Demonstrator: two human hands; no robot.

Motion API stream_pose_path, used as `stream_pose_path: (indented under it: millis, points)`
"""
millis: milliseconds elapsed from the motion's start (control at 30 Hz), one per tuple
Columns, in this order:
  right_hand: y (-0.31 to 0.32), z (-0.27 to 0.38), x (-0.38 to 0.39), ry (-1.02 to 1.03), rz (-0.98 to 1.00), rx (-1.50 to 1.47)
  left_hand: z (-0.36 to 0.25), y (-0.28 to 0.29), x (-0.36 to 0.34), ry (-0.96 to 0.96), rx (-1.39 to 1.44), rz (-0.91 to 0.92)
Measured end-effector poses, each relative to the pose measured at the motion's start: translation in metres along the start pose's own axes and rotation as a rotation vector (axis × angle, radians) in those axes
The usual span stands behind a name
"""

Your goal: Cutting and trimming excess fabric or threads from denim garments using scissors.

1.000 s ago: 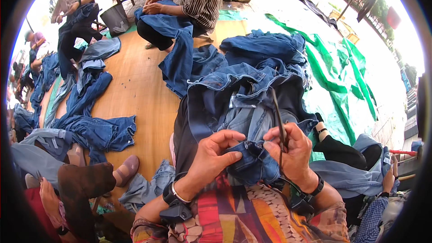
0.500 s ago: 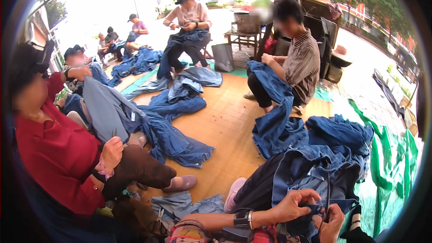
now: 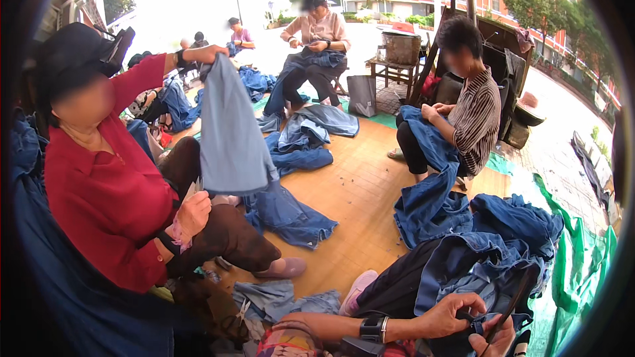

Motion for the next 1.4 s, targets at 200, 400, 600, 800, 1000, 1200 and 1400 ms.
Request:
stream_pose_path:
  millis: [200, 400, 600, 800, 1000, 1200, 1400]
  points:
    - [0.006, -0.01, 0.007, 0.563, -0.359, 0.74, 0.002, -0.012, 0.008, -0.229, -0.058, -0.167]
    - [0.014, -0.029, -0.026, 0.733, -0.315, 0.722, -0.013, 0.005, -0.006, 0.079, -0.013, 0.009]
    - [0.024, -0.031, -0.031, 0.221, -0.126, 0.482, -0.004, 0.01, -0.005, 0.277, 0.2, 0.094]
    - [0.033, -0.033, -0.036, -0.267, 0.124, -0.166, 0.0, -0.003, -0.001, -0.038, 0.088, 0.072]
    - [0.036, -0.044, -0.04, -0.448, 0.144, -0.369, -0.002, -0.001, -0.002, 0.043, 0.129, 0.056]
    - [0.038, -0.063, -0.051, -0.451, 0.212, -0.484, 0.008, 0.001, -0.006, 0.138, 0.218, -0.035]
    - [0.032, -0.073, -0.042, -0.271, -0.014, -0.325, 0.02, 0.004, -0.003, 0.244, 0.337, -0.09]
Point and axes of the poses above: each hand's wrist, its own x-axis away from the middle knuckle, its own y-axis out of the back of the hand, z = x × y, the point moved 2 cm from there along -x, towards the middle knuckle, and after that the axes turned 10 degrees about -y, right-handed, at the moved point
